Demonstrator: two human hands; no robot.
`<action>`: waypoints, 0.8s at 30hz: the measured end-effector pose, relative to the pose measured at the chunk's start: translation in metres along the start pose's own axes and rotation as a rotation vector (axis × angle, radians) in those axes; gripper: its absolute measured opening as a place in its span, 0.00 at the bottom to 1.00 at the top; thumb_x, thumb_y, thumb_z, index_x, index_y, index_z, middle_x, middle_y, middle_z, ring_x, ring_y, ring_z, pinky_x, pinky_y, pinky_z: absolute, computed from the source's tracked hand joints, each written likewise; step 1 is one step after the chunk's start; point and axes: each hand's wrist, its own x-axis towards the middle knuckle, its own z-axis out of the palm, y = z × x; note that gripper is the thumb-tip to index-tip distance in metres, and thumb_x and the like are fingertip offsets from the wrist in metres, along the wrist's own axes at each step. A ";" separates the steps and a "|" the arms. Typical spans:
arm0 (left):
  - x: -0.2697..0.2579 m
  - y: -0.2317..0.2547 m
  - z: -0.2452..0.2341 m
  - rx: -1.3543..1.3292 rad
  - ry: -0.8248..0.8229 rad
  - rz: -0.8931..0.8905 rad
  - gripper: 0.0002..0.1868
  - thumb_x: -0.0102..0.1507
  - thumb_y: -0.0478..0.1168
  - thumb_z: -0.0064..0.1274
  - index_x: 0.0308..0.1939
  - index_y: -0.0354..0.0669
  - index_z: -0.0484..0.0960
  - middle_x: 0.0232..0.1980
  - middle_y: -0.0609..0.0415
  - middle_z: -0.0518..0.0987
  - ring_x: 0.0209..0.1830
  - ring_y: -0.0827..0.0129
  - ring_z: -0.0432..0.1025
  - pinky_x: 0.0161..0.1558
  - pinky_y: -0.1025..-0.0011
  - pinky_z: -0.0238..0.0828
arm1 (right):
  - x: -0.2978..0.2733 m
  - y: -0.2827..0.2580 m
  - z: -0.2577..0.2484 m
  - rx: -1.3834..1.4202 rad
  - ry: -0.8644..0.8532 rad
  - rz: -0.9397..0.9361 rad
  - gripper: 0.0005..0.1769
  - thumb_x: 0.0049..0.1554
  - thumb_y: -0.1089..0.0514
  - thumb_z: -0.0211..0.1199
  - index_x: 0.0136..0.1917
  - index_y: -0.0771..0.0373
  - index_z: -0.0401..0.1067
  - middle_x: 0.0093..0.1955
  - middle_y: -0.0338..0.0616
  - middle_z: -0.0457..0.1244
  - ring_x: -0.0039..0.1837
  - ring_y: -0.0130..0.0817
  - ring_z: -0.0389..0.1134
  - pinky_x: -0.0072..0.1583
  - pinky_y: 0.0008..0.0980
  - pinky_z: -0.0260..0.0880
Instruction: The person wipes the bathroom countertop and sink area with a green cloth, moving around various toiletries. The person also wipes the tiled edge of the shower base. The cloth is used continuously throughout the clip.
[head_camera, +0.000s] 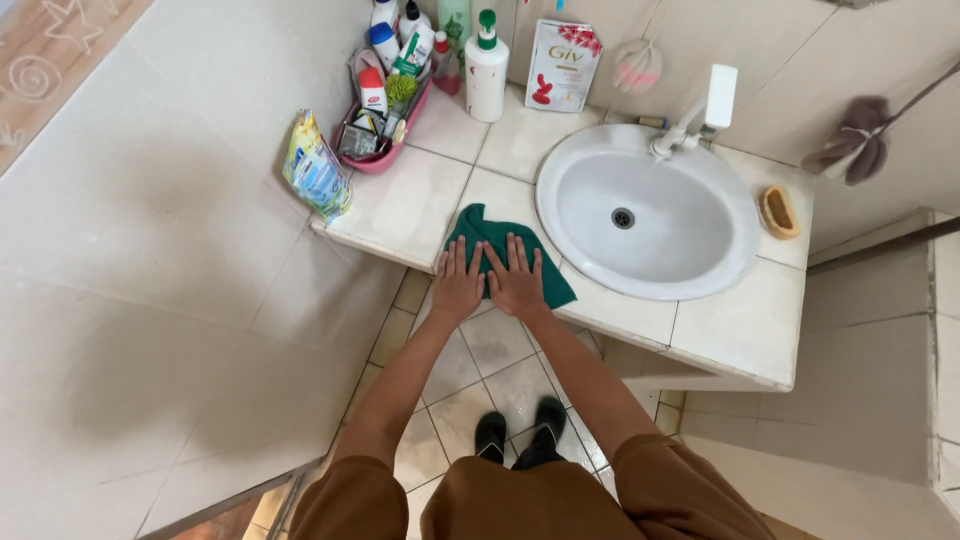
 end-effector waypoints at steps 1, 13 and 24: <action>0.010 -0.004 0.001 -0.002 0.001 0.001 0.35 0.72 0.53 0.29 0.82 0.54 0.42 0.83 0.37 0.42 0.83 0.45 0.40 0.78 0.51 0.27 | 0.012 0.002 0.000 -0.002 0.000 0.001 0.34 0.67 0.43 0.32 0.84 0.30 0.30 0.87 0.48 0.24 0.86 0.47 0.22 0.78 0.63 0.18; 0.056 -0.005 -0.005 -0.045 0.155 -0.110 0.33 0.72 0.51 0.30 0.82 0.52 0.48 0.83 0.37 0.43 0.83 0.45 0.38 0.77 0.52 0.27 | 0.068 0.014 -0.015 0.013 0.066 -0.090 0.34 0.67 0.44 0.34 0.85 0.35 0.34 0.87 0.51 0.29 0.86 0.47 0.26 0.79 0.60 0.21; 0.122 -0.014 0.009 -0.068 0.201 -0.236 0.32 0.73 0.48 0.32 0.82 0.55 0.49 0.84 0.41 0.43 0.83 0.48 0.40 0.78 0.52 0.33 | 0.151 0.041 -0.022 -0.004 0.126 -0.229 0.35 0.68 0.46 0.34 0.85 0.42 0.35 0.87 0.54 0.30 0.86 0.48 0.27 0.78 0.60 0.21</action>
